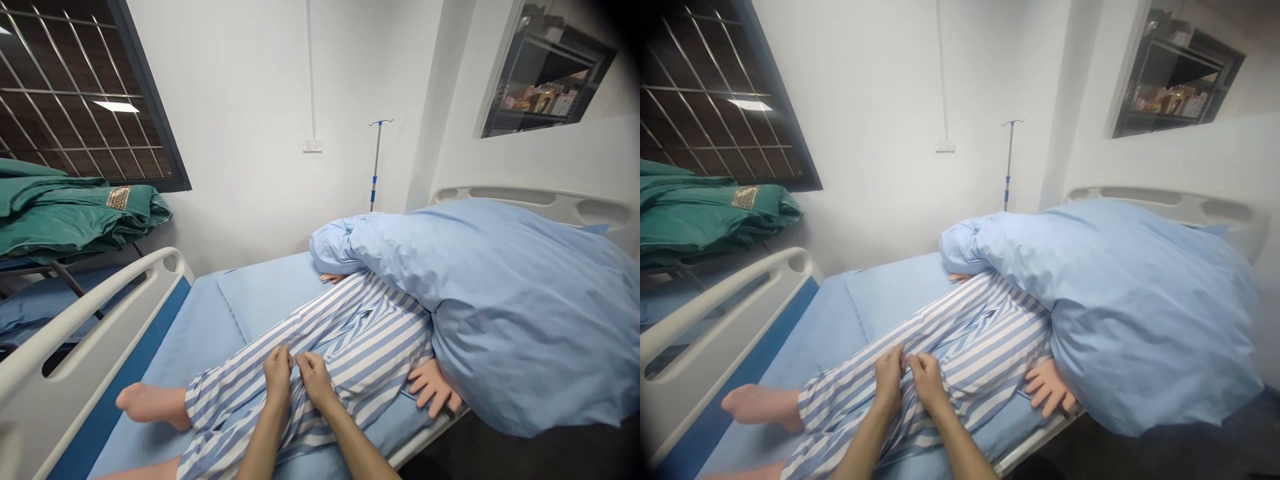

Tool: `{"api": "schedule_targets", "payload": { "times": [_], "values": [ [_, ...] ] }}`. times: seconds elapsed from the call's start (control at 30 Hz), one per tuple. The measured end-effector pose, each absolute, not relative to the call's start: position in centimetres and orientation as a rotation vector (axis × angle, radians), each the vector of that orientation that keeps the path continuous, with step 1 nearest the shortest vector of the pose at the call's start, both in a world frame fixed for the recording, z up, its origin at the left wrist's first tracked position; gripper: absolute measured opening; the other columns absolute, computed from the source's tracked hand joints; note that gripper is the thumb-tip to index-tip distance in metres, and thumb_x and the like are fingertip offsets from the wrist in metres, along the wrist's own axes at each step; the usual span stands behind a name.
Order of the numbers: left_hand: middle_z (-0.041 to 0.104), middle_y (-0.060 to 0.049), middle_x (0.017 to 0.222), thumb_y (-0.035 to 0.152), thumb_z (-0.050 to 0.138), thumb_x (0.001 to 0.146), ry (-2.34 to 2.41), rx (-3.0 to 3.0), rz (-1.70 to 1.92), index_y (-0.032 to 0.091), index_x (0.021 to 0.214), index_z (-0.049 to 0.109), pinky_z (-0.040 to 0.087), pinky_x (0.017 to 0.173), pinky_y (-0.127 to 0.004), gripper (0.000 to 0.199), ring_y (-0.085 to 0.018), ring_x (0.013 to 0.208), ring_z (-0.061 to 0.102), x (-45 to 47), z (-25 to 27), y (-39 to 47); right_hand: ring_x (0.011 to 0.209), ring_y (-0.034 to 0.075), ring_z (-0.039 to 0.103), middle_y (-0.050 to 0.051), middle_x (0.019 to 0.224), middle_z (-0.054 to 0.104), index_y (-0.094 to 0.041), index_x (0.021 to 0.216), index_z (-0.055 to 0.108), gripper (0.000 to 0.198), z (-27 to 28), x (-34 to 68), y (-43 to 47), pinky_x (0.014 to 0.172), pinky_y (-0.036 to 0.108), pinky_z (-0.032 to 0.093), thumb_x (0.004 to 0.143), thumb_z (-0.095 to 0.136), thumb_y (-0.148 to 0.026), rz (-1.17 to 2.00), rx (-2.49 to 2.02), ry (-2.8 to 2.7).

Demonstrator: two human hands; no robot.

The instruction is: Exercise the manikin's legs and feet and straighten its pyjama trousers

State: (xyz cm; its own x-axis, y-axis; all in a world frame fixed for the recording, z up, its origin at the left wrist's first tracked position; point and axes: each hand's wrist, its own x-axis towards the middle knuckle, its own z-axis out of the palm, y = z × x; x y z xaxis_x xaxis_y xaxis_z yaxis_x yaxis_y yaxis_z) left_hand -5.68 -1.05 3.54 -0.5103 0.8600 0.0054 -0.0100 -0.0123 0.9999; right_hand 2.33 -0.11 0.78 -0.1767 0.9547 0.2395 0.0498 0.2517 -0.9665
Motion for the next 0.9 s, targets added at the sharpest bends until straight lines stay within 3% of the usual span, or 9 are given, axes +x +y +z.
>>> {"api": "schedule_targets", "payload": {
  "times": [0.13,0.33,0.67,0.9],
  "values": [
    [0.033,0.006,0.043,0.035,0.043,0.071,1.831,1.143,1.553,0.019,0.046,0.032,0.024,0.047,-0.022,0.032,-0.009,0.048,0.031,-4.5,0.7,-1.5,0.051,0.007,0.028,-0.005,0.052,0.028,-0.017,0.053,0.031,0.036,0.6,2.3,-0.2,0.048,0.020,0.024,0.080,0.037,-0.040,1.114,-0.968,-1.467],
    [0.032,0.006,0.045,0.038,0.041,0.072,1.809,1.211,1.490,0.019,0.048,0.031,0.024,0.048,-0.023,0.033,-0.009,0.049,0.031,-4.7,0.6,-2.0,0.051,0.006,0.026,-0.005,0.051,0.026,-0.017,0.052,0.029,0.037,0.5,2.1,0.0,0.047,0.020,0.024,0.079,0.039,-0.040,1.149,-0.986,-1.442],
    [0.023,0.007,0.047,0.036,0.042,0.072,1.850,1.284,1.441,0.020,0.049,0.024,0.022,0.050,-0.023,0.033,-0.008,0.049,0.028,-4.7,0.6,-1.9,0.048,0.006,0.026,-0.005,0.048,0.025,-0.017,0.051,0.030,0.039,6.2,5.8,-1.1,0.047,0.021,0.022,0.081,0.039,-0.039,1.080,-0.957,-1.541],
    [0.025,0.007,0.047,0.036,0.043,0.072,1.840,1.286,1.456,0.020,0.049,0.026,0.023,0.050,-0.023,0.033,-0.009,0.049,0.028,-4.6,0.6,-2.0,0.049,0.006,0.024,-0.005,0.049,0.022,-0.017,0.049,0.025,0.040,1.2,5.5,-0.9,0.048,0.021,0.021,0.080,0.039,-0.039,1.027,-1.094,-1.574]
  ]
}}
